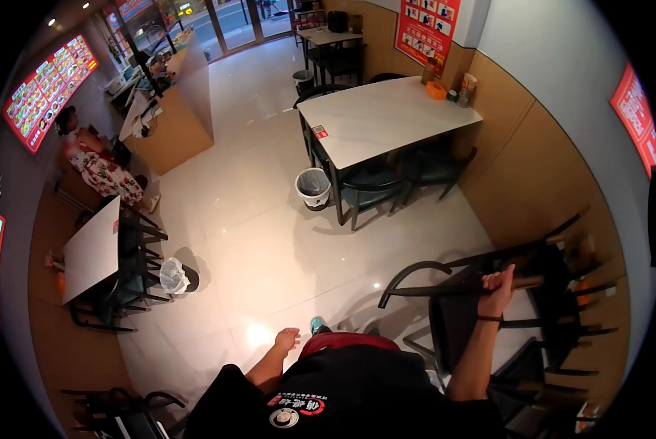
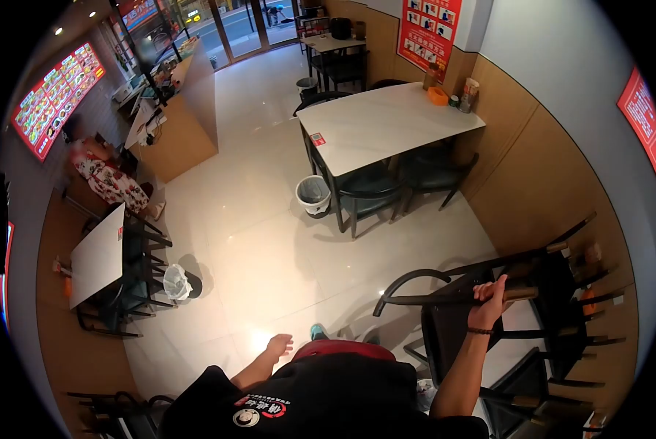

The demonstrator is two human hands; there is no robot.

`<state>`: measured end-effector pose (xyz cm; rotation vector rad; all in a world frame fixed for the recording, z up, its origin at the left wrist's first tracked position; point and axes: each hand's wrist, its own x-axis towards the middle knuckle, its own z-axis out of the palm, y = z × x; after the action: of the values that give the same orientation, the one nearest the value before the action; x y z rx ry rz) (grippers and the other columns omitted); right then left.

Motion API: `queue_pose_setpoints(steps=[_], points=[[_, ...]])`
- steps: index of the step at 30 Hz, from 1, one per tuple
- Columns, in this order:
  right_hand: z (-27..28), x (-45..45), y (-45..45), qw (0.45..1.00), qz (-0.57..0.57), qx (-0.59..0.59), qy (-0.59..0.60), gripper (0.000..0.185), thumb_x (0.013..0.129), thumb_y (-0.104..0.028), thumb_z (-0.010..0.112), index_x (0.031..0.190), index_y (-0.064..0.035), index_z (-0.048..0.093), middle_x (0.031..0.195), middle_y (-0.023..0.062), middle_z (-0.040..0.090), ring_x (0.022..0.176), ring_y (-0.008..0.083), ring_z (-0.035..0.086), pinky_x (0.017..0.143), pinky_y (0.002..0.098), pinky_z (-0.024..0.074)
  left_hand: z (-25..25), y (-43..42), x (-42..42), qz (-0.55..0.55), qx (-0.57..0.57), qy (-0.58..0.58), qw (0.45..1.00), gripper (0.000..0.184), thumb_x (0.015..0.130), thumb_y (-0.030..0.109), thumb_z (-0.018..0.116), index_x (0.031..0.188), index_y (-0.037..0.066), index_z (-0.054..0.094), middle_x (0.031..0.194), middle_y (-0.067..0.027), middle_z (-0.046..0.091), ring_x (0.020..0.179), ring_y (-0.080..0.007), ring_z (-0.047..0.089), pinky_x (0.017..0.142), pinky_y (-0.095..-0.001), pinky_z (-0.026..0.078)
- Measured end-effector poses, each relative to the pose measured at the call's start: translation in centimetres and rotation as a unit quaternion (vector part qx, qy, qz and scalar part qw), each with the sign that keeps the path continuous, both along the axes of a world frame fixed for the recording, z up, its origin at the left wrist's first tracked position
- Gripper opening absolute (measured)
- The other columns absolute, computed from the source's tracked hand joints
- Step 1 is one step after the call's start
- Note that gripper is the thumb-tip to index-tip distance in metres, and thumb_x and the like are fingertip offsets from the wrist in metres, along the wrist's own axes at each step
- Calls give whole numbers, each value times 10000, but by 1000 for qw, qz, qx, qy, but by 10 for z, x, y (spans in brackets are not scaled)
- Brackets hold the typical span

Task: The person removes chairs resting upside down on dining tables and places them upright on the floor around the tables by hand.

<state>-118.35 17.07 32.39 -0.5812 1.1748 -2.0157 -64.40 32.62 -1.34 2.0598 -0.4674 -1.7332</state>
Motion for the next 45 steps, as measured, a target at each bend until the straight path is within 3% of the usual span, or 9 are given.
queue_pose_setpoints(steps=[6,11,17,22,25,30,37,41,45], points=[[25,80,-18,998,66,3,-23,544,1019,-397,533,591,-135,322,534,0,317,494,137,308,580,322,370,24,-43,33,79,-113,33,990,237,935,210,599,1148,117,644,1004,-49,693,779,-160,653,614,-292,485],[34,112,-17,986,50,67,-143,514,990,-396,573,602,-168,327,499,-23,270,442,129,313,563,316,400,-22,-9,56,58,-177,-41,982,186,918,162,610,1074,87,678,884,-48,699,735,-148,660,623,-291,530],[7,120,-22,951,176,35,-252,527,992,-426,551,569,-180,356,482,-40,295,414,118,285,550,315,444,-18,24,49,59,-118,-51,990,204,890,158,630,1069,75,679,864,-68,701,701,-156,663,659,-290,547],[2,147,-37,914,316,63,-245,547,1005,-464,513,571,-190,324,471,-47,259,426,105,253,576,310,459,6,35,42,142,-152,-154,966,500,864,158,686,1321,98,492,978,-128,701,745,-245,693,692,-350,555],[3,164,-48,902,354,74,-235,551,1013,-462,499,576,-196,293,484,-51,242,443,106,243,606,319,473,23,49,46,21,-231,-291,928,723,804,136,742,1420,133,364,1014,-190,669,883,-343,670,772,-418,533],[22,184,-63,874,416,85,-235,549,1017,-482,478,584,-191,306,492,-52,225,459,110,235,594,299,455,59,62,38,61,-217,-275,935,955,756,131,793,1523,158,225,1304,-215,473,892,-338,639,771,-411,542],[90,208,-71,882,408,112,-206,545,1016,-508,463,599,-190,313,488,-61,242,460,102,259,589,289,442,59,31,45,46,-355,-342,869,1062,708,225,857,1531,121,193,1381,-236,334,890,-332,621,777,-409,546],[120,197,-86,858,442,98,-242,546,994,-532,498,605,-168,377,488,-61,279,456,103,320,565,301,442,65,-26,55,34,-381,-339,859,1145,652,330,911,1512,110,187,1408,-195,303,1025,-334,590,780,-438,555],[130,151,-110,862,423,84,-267,481,982,-484,554,655,-145,452,511,-55,312,473,102,352,588,302,473,137,-62,52,-32,-481,-429,764,978,647,241,895,1455,120,358,1430,-158,367,1244,-367,482,1028,-443,445]])
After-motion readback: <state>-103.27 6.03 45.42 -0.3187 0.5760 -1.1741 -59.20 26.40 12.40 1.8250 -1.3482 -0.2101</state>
